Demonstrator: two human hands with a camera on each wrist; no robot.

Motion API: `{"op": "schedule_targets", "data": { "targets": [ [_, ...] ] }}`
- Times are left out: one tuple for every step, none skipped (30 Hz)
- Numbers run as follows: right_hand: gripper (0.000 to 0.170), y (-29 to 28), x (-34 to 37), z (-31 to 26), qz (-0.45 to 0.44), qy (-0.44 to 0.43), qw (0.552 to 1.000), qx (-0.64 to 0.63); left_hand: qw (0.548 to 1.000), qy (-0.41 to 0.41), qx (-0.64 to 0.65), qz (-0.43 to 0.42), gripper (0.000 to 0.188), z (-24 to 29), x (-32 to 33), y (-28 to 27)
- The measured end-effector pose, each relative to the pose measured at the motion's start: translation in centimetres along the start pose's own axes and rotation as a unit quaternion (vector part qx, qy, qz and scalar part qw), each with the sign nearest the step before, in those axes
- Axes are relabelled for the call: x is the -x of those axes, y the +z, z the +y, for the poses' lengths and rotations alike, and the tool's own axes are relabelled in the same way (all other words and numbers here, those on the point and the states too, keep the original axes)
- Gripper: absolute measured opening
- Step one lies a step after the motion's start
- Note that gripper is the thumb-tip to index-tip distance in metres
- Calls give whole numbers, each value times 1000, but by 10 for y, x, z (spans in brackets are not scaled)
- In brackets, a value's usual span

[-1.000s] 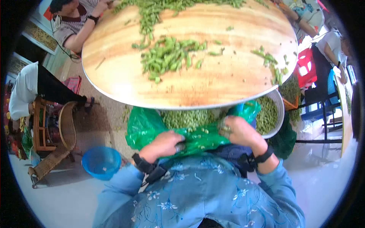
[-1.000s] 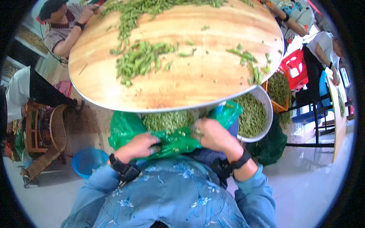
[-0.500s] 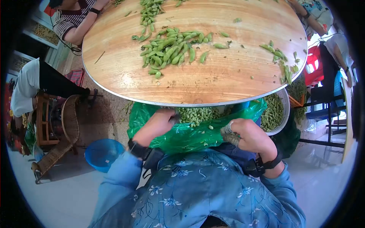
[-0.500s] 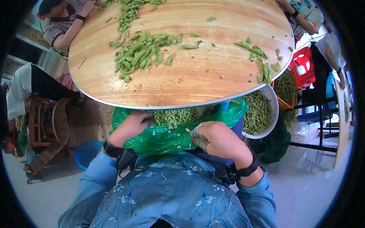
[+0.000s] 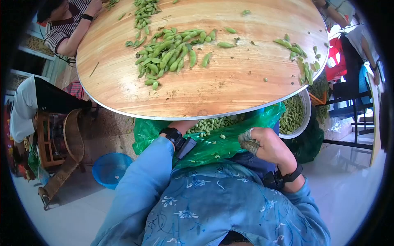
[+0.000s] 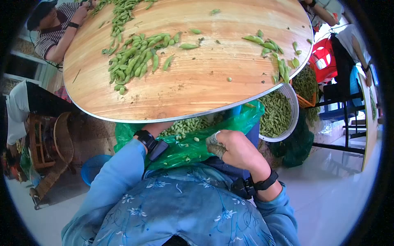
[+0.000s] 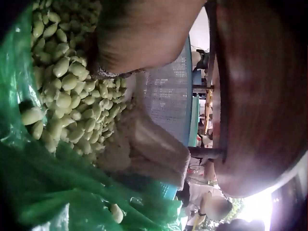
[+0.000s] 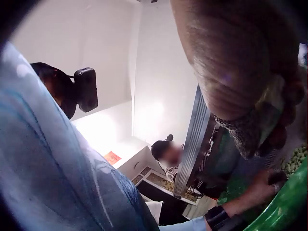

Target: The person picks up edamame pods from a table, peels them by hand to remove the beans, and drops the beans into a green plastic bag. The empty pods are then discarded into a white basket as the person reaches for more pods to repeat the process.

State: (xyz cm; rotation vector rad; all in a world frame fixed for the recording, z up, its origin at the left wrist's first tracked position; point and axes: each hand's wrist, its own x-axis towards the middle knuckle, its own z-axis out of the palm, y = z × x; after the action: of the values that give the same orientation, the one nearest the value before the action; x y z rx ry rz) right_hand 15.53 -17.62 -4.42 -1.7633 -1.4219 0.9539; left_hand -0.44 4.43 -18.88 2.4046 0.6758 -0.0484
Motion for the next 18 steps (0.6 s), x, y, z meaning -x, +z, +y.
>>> {"op": "schedule_targets", "data": {
  "targets": [
    [12, -1, -1, 0, 0, 1, 1000, -1, 999, 11, -21, 22, 34, 2, 2, -2],
    [12, -1, -1, 0, 1, 1, 1000, -2, 999, 12, -22, 21, 34, 1, 4, -4],
    [12, -1, -1, 1, 2, 1, 1000, -2, 999, 0, 27, 23, 33, 2, 7, -8],
    [12, 0, -1, 2, 10, 3, 1000, -13, 997, -12, 75, 25, 33, 5, 10, -12],
    [13, 0, -2, 3, 18, 5, 1000, -24, 997, -13, 74, 24, 33, 9, 15, -17],
    [13, 1, -3, 3, 17, 4, 1000, -26, 975, -25, 220, 32, 31, 30, 22, -35],
    [14, 2, -4, 4, 19, 1, 999, -36, 931, -38, 362, 39, 29, 43, 27, -46],
    [16, 3, -5, 5, 19, -2, 999, -46, 931, -40, 361, 40, 29, 47, 29, -47],
    [16, 6, -7, 5, 18, -4, 999, -46, 855, -74, 511, 43, 32, 50, 30, -46],
    [16, 9, -9, 4, 44, -17, 997, -63, 755, -105, 645, 45, 40, 52, 31, -46],
    [15, 12, -11, 2, 71, -28, 994, -81, 756, -104, 645, 44, 40, 51, 35, -46],
    [15, 13, -13, -2, 72, -27, 994, -81, 754, -155, 638, 12, 37, 50, 40, -45],
    [18, 13, -16, -6, 61, -12, 995, -84, 750, -205, 629, -21, 36, 51, 43, -44],
    [20, 13, -18, -9, 50, 4, 995, -86, 750, -204, 629, -24, 36, 54, 47, -43],
    [20, 16, -20, -10, 51, 6, 995, -86, 743, -185, 642, -28, 40, 63, 51, -48],
    [21, 20, -22, -8, 47, -5, 993, -108, 736, -165, 655, -32, 43, 71, 55, -52],
    [21, 26, -24, -8, 43, -17, 990, -131, 736, -166, 656, -33, 43, 77, 57, -54],
    [19, 32, -26, -10, 43, -16, 977, -207, 740, -155, 654, -35, 45, 82, 59, -56]
  ]
}}
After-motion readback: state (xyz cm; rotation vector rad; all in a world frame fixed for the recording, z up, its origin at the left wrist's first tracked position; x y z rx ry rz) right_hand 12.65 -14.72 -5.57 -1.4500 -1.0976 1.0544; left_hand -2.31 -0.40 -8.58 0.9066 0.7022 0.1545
